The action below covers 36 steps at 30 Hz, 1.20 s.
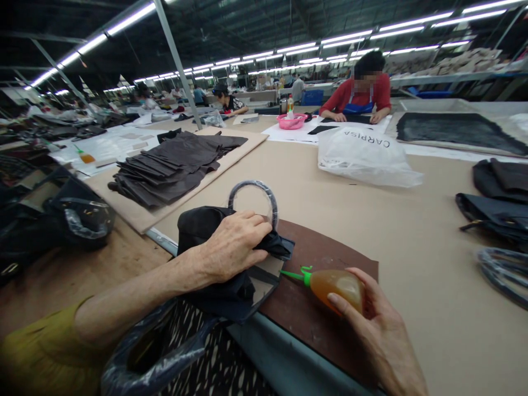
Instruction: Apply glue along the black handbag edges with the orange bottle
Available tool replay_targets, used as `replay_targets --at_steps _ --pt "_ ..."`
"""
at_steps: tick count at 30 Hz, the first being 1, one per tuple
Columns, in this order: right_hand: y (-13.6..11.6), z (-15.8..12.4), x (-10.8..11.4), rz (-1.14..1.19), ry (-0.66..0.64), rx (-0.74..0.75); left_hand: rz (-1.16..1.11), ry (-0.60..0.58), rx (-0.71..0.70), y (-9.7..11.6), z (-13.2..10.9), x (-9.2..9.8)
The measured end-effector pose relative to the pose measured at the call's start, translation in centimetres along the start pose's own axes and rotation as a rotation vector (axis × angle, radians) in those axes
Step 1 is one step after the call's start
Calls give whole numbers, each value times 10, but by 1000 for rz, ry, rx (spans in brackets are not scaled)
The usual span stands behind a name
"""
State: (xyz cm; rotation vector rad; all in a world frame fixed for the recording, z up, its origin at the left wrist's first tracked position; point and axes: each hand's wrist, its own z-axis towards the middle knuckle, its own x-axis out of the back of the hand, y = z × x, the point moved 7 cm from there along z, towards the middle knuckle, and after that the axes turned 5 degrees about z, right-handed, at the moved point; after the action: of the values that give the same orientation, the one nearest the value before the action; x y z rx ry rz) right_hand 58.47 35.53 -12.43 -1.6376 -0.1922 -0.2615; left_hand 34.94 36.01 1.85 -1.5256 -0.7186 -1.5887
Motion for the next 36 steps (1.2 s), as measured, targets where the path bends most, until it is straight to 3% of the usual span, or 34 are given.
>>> replay_targets --at_steps 11,14,23,31,36 --pt "0 -15 -5 -68 38 133 -15 4 3 1 -1 0" --pt "2 -18 -4 -83 -12 135 -10 9 1 1 -2 -1" --pt "-7 -5 -7 -90 45 163 -2 24 7 0 -3 -3" --pt "-5 -6 2 -142 11 110 -7 18 4 4 -3 -1" --pt "-16 -7 11 -132 65 85 -9 -4 10 9 -9 0"
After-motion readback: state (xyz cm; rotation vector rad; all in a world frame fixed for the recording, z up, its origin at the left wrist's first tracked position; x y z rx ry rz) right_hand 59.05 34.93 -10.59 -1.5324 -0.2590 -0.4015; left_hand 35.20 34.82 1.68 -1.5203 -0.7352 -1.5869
